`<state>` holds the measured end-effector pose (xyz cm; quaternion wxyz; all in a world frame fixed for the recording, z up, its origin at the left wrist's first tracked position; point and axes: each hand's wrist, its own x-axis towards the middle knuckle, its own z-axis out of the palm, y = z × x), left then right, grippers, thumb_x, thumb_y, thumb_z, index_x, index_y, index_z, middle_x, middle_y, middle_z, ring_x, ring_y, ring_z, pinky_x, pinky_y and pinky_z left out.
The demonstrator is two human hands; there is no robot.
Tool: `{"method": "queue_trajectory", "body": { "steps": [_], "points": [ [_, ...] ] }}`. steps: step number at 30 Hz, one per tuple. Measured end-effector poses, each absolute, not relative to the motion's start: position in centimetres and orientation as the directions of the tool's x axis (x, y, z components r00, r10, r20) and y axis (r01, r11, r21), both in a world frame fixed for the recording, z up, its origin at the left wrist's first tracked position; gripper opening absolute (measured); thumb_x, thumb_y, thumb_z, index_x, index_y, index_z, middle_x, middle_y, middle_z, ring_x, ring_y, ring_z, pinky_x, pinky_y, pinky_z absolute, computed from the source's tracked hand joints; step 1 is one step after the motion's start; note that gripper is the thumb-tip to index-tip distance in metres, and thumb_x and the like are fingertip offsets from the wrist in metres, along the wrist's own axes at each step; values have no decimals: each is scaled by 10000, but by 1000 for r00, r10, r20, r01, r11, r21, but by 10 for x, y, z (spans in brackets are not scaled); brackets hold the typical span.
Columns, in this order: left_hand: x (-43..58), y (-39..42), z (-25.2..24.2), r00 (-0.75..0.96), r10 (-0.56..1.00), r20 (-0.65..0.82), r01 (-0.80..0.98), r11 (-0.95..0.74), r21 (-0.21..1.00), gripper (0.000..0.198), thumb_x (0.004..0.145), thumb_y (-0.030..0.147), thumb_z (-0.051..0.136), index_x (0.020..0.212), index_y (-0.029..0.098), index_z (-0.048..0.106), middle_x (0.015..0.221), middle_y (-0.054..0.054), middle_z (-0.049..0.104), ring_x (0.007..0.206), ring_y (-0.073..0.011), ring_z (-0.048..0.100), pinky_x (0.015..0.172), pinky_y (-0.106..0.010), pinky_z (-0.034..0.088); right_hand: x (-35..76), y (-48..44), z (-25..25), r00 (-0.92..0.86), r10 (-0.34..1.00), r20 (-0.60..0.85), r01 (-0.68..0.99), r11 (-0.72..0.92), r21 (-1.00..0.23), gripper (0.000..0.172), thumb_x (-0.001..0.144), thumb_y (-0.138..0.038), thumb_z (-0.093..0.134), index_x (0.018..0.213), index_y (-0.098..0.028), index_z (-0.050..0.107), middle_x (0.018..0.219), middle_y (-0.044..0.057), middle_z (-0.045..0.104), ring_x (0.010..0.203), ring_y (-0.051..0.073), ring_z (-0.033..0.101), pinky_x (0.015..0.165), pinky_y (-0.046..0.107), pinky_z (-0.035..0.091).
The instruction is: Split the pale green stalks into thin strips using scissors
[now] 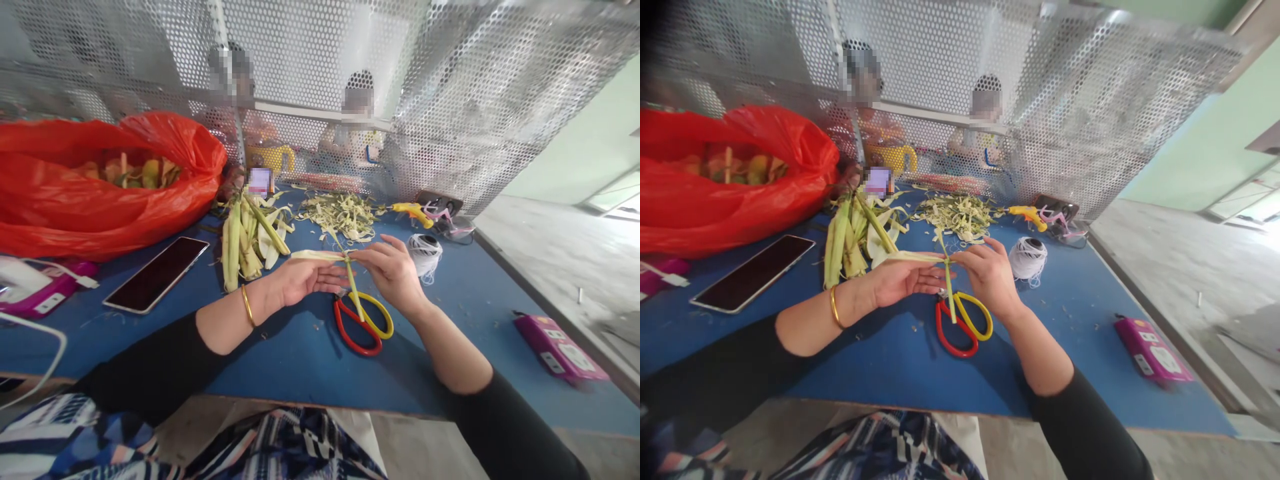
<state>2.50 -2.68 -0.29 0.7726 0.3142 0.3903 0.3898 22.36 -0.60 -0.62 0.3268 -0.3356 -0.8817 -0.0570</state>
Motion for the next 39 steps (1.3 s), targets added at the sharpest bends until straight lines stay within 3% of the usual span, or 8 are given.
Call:
{"method": "queue_trajectory", "body": {
  "steps": [5, 12, 22, 25, 28, 31, 36, 39],
  "points": [
    [24, -27, -3, 441, 815, -376, -270, 520, 810, 208, 890, 302, 605, 892, 118, 702, 808, -120, 756, 600, -168, 703, 446, -197, 462, 221, -9, -4, -631, 465, 621, 568, 822, -40, 335, 970, -157, 394, 942, -259, 712, 868, 21, 743, 834, 166, 662, 1047, 406, 353],
    [30, -33, -11, 322, 901, -292, -193, 364, 911, 127, 797, 237, 717, 821, 113, 712, 804, -94, 749, 489, -64, 573, 398, -169, 308, 216, -11, -5, -633, 499, 592, 644, 764, 44, 255, 978, -275, 460, 829, -230, 662, 754, 15, 708, 703, 163, 620, 1048, 391, 341],
    [34, -32, -1, 268, 877, -398, -150, 446, 882, 98, 785, 123, 725, 705, 102, 672, 605, -43, 690, 428, -77, 574, 396, -170, 403, 216, -14, 1, -659, 495, 566, 613, 789, 24, 310, 947, -158, 413, 723, -227, 616, 680, 0, 656, 655, 148, 573, 1037, 375, 351],
    [33, -32, -1, 272, 875, -401, -130, 446, 885, 110, 757, 133, 760, 700, 105, 670, 581, -34, 675, 424, -85, 585, 378, -165, 390, 216, -12, -1, -620, 533, 575, 620, 782, -56, 302, 945, -185, 426, 718, -229, 620, 683, 2, 662, 660, 149, 578, 1056, 389, 341],
    [34, -34, -1, 236, 885, -402, -110, 435, 894, 79, 772, 138, 742, 733, 111, 680, 600, -35, 683, 431, -89, 592, 397, -173, 414, 218, -9, -4, -562, 623, 545, 593, 762, -259, 259, 924, -227, 480, 724, -227, 644, 709, 3, 688, 673, 152, 602, 1043, 410, 360],
    [37, -39, -1, 223, 900, -374, -39, 392, 919, 85, 810, 152, 692, 731, 123, 679, 605, -31, 686, 440, -102, 604, 409, -188, 423, 219, -7, -5, -516, 738, 434, 527, 673, -519, 209, 889, -306, 542, 781, -228, 702, 808, 36, 727, 770, 188, 644, 902, 382, 455],
    [44, -50, -2, 299, 889, -347, 162, 311, 937, 266, 850, 232, 640, 603, 133, 644, 477, -13, 618, 378, -106, 552, 397, -202, 407, 210, -13, -4, -395, 856, 334, 518, 508, -688, 223, 812, -398, 629, 764, -211, 740, 810, 55, 723, 765, 198, 631, 769, 345, 467],
    [48, -54, -7, 345, 879, -329, 233, 259, 937, 280, 843, 230, 628, 579, 139, 644, 463, -13, 611, 367, -107, 542, 375, -196, 384, 201, -18, -5, -382, 907, 177, 390, 332, -859, 261, 738, -450, 679, 781, -197, 728, 749, 28, 699, 687, 172, 592, 665, 309, 461]
  ]
}}
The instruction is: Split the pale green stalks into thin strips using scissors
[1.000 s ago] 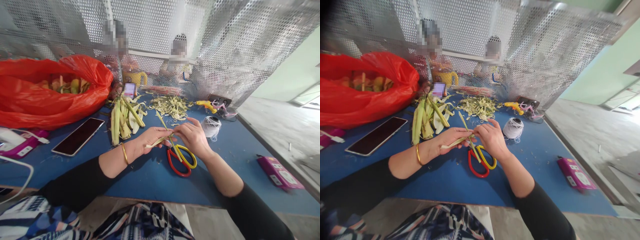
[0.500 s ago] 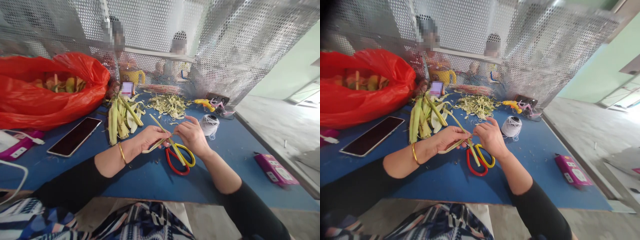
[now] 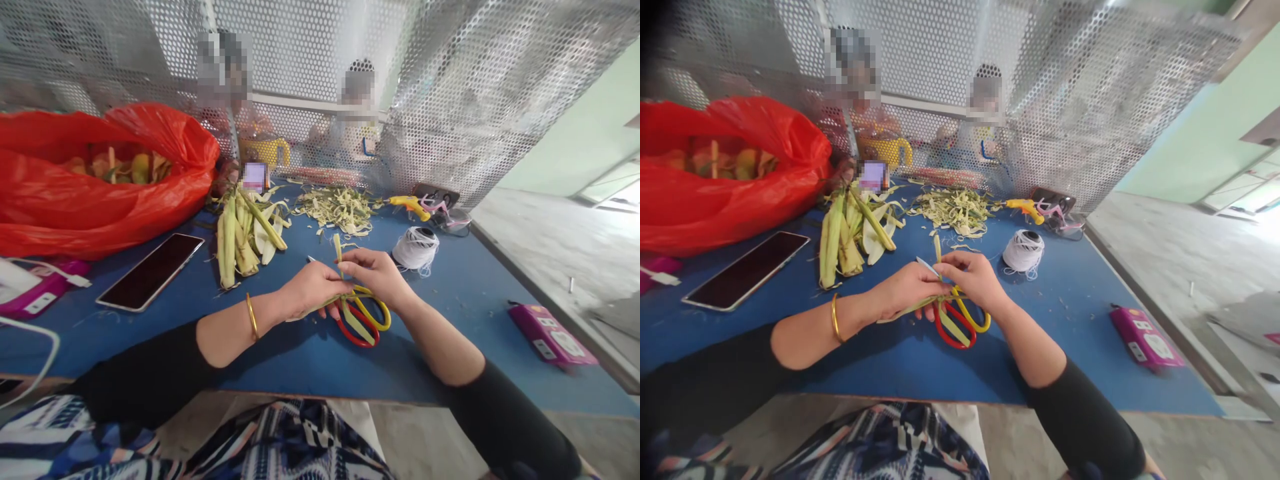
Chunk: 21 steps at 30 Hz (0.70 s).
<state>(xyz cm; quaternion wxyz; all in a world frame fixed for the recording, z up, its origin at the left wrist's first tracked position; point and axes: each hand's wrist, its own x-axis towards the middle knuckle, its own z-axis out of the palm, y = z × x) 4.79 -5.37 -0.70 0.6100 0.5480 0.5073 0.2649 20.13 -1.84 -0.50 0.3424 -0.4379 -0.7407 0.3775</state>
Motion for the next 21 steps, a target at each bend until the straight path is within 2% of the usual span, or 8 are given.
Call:
{"method": "queue_trajectory", "body": {
  "steps": [3, 5, 7, 10, 13, 15, 17, 21],
  "points": [
    [49, -53, -13, 394, 867, -304, 239, 222, 945, 256, 817, 206, 638, 571, 137, 649, 529, -34, 658, 405, -113, 583, 368, -186, 381, 196, -24, -4, -360, 924, 127, 269, 233, -934, 249, 716, -438, 692, 742, -190, 686, 641, -11, 627, 594, 133, 519, 582, 277, 423],
    [47, -50, -14, 354, 880, -317, 198, 261, 945, 264, 824, 201, 630, 571, 129, 656, 550, -46, 671, 411, -110, 587, 372, -185, 387, 194, -28, -3, -282, 934, 220, 265, 297, -917, 213, 747, -398, 671, 696, -193, 641, 597, -26, 573, 558, 118, 480, 558, 269, 401],
    [45, -44, -12, 262, 898, -353, 89, 342, 936, 259, 842, 198, 616, 601, 119, 671, 572, -50, 682, 413, -104, 586, 379, -185, 393, 195, -33, -1, -214, 908, 360, 323, 414, -851, 171, 794, -351, 630, 715, -200, 623, 617, -20, 583, 572, 124, 510, 582, 272, 418],
    [40, -37, -8, 175, 881, -440, -131, 464, 876, 220, 860, 177, 604, 669, 113, 693, 599, -39, 692, 447, -102, 614, 396, -177, 409, 196, -39, -3, -245, 803, 543, 511, 583, -632, 105, 849, -275, 573, 782, -211, 623, 694, 5, 659, 636, 147, 590, 647, 282, 454],
    [37, -33, -6, 175, 868, -465, -293, 497, 817, 230, 874, 152, 580, 681, 100, 693, 594, -50, 689, 498, -107, 642, 467, -174, 474, 196, -40, -8, -390, 593, 704, 654, 717, -242, 120, 882, -211, 553, 773, -209, 604, 686, 7, 688, 626, 149, 599, 714, 293, 456],
    [36, -32, -6, 221, 868, -444, -360, 496, 790, 207, 856, 105, 569, 698, 89, 701, 619, -72, 704, 543, -120, 662, 552, -192, 524, 196, -40, -11, -458, 463, 759, 682, 730, -34, 137, 898, -176, 547, 772, -200, 596, 668, 2, 688, 609, 147, 595, 778, 310, 447],
    [35, -33, -5, 276, 856, -437, -404, 516, 755, 180, 824, 59, 558, 735, 86, 713, 650, -83, 718, 581, -138, 678, 617, -217, 551, 196, -40, -11, -478, 406, 779, 704, 707, 63, 150, 910, -162, 541, 774, -194, 594, 676, 2, 690, 618, 148, 599, 826, 327, 428],
    [34, -34, -1, 322, 843, -432, -471, 538, 699, 206, 834, 87, 526, 748, 88, 713, 668, -92, 716, 607, -159, 684, 637, -255, 569, 195, -41, -10, -479, 400, 781, 743, 659, 118, 158, 921, -182, 542, 782, -201, 613, 704, -2, 689, 663, 149, 596, 882, 347, 386]
  ]
}}
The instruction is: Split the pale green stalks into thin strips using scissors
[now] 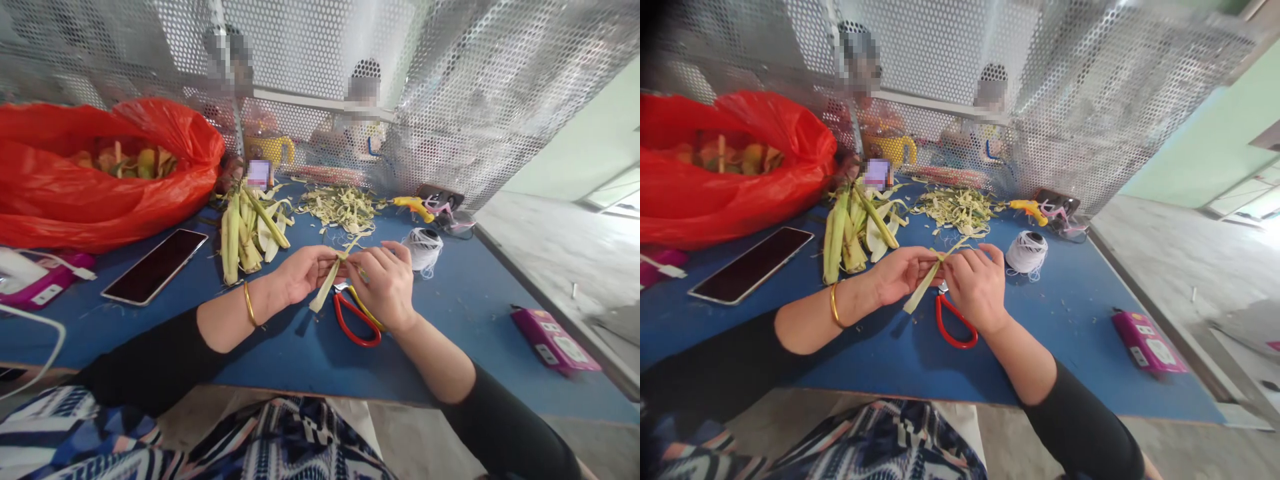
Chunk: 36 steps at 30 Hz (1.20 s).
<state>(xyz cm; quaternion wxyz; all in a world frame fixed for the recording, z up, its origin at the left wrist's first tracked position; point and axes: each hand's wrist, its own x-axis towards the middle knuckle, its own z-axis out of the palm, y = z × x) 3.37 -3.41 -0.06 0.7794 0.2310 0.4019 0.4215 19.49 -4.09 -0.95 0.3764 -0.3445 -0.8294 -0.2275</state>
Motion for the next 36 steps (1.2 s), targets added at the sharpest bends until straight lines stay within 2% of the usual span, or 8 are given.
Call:
{"method": "queue_trajectory", "body": {
  "steps": [6, 13, 16, 19, 23, 27, 32, 36],
  "points": [
    [34, -34, -5, 268, 905, -330, -505, 424, 752, 90, 775, 26, 630, 741, 70, 701, 673, -59, 687, 588, -123, 650, 647, -237, 558, 192, -43, -9, -533, 385, 753, 736, 651, 188, 175, 929, -173, 513, 838, -208, 658, 790, 22, 690, 725, 164, 566, 931, 365, 352],
    [35, -34, -17, 227, 931, -286, -491, 363, 792, 112, 722, 30, 682, 810, 81, 729, 696, -44, 681, 584, -95, 617, 524, -175, 452, 186, -44, -16, -798, 226, 558, 465, 820, 334, 281, 952, -106, 424, 879, -218, 671, 827, 32, 668, 818, 180, 562, 963, 372, 360],
    [37, -35, -15, 223, 930, -292, -491, 366, 791, 128, 710, 24, 690, 814, 85, 733, 688, -42, 688, 577, -94, 616, 539, -181, 468, 185, -44, -19, -664, 318, 677, 518, 849, 108, 229, 946, -132, 463, 856, -218, 656, 830, 25, 680, 818, 166, 592, 928, 364, 388],
    [37, -36, -9, 187, 931, -313, -432, 364, 825, 145, 728, 6, 649, 799, 99, 736, 671, -43, 706, 575, -113, 645, 611, -223, 533, 188, -39, -18, -298, 639, 710, 585, 710, -393, 144, 881, -218, 555, 747, -212, 609, 778, 23, 666, 781, 175, 605, 800, 349, 441],
    [35, -36, -5, 223, 912, -344, -335, 403, 851, 173, 736, 39, 661, 859, 120, 751, 724, -69, 746, 603, -142, 689, 649, -250, 562, 191, -27, -19, -18, 962, 273, 354, 262, -898, 177, 747, -330, 615, 635, -201, 569, 646, 8, 624, 633, 166, 576, 663, 330, 472],
    [36, -38, -5, 230, 913, -337, -313, 397, 862, 142, 721, 58, 702, 844, 115, 746, 687, -63, 738, 582, -140, 689, 642, -245, 560, 186, -24, -25, -55, 998, 36, 163, 44, -986, 216, 674, -395, 646, 657, -194, 569, 583, -34, 569, 520, 127, 519, 540, 293, 471],
    [39, -38, -5, 124, 929, -350, -331, 371, 868, 126, 747, 15, 671, 808, 117, 713, 615, -22, 697, 513, -100, 645, 530, -186, 504, 182, -29, -25, -71, 997, 14, 137, 24, -990, 264, 714, -438, 637, 676, -212, 507, 548, -62, 541, 452, 109, 512, 476, 261, 453],
    [36, -31, -6, 15, 933, -360, -376, 338, 863, 133, 759, 7, 641, 811, 119, 690, 574, -6, 661, 464, -78, 584, 445, -165, 427, 189, -35, -17, -233, 967, 99, 307, 169, -936, 120, 794, -329, 572, 791, -213, 542, 587, -54, 594, 503, 130, 582, 521, 258, 456]
  ]
}}
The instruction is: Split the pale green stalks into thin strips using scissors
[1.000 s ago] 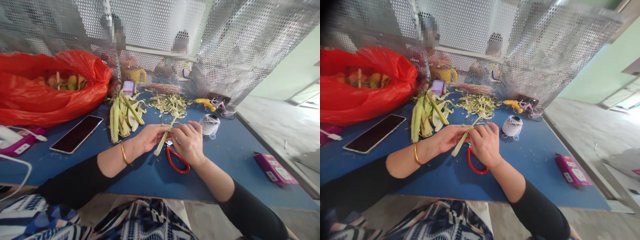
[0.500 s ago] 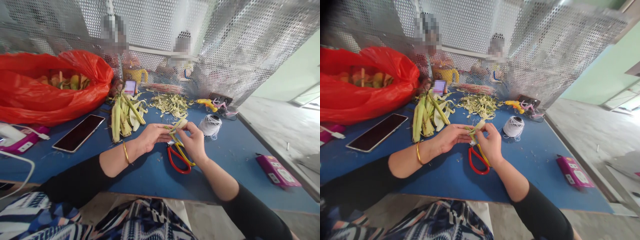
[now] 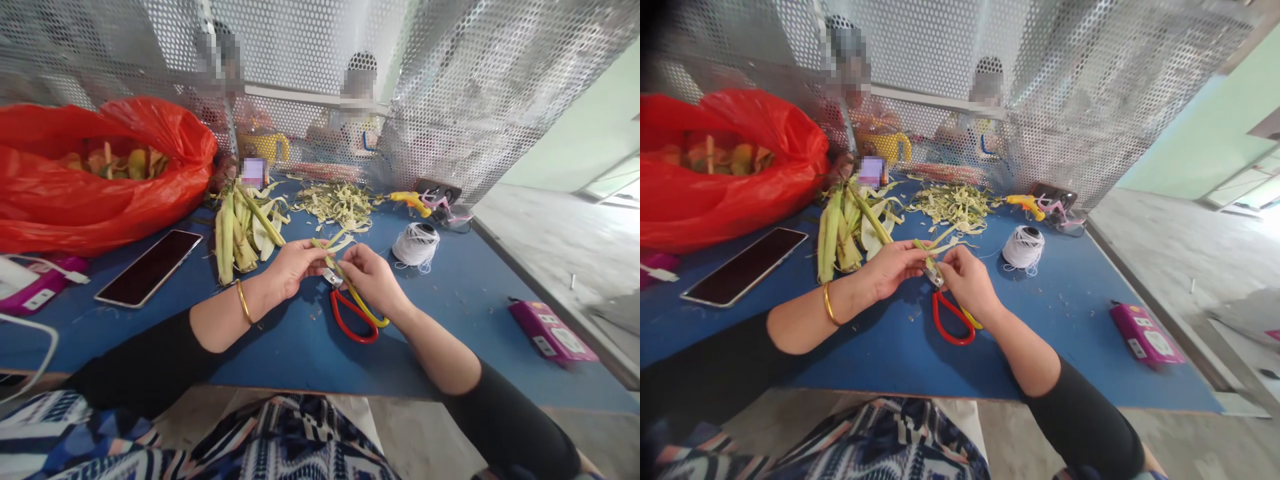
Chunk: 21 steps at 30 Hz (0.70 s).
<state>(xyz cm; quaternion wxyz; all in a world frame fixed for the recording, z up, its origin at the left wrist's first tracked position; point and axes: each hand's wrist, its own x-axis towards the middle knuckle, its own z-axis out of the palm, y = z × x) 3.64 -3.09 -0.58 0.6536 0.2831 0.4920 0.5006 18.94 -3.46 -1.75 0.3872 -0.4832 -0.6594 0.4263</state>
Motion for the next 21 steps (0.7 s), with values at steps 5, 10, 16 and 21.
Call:
{"method": "queue_trajectory", "body": {
  "steps": [5, 10, 16, 21],
  "points": [
    [33, -26, -7, -46, 941, -336, -323, 304, 896, 122, 728, 9, 638, 668, 115, 645, 496, 25, 564, 424, -49, 486, 416, -160, 353, 199, -36, -10, -524, 783, 336, 409, 577, -707, 281, 844, -131, 451, 980, -212, 683, 860, 14, 730, 792, 154, 672, 741, 286, 503],
    [33, -30, -9, -13, 964, -265, -265, 252, 931, 106, 646, 50, 714, 661, 136, 655, 494, 30, 560, 433, -56, 462, 429, -175, 324, 203, -33, -8, -608, 574, 549, 492, 815, -308, 232, 913, -136, 494, 930, -222, 709, 878, 37, 744, 822, 170, 663, 819, 322, 465],
    [39, -40, -7, 144, 973, -180, -126, 199, 972, 80, 654, 94, 697, 688, 140, 753, 524, 3, 609, 469, -71, 474, 443, -192, 282, 203, -30, -7, -336, 664, 668, 640, 681, -356, 188, 910, -230, 530, 781, -225, 667, 829, 40, 695, 784, 185, 632, 746, 319, 440],
    [42, -45, -6, 165, 965, -203, -107, 222, 969, 129, 688, 79, 655, 686, 144, 766, 541, -2, 626, 481, -65, 475, 449, -190, 279, 200, -28, -12, -191, 853, 486, 739, 450, -501, 266, 858, -287, 542, 607, -215, 491, 546, -28, 515, 519, 122, 429, 526, 255, 291]
  ]
}}
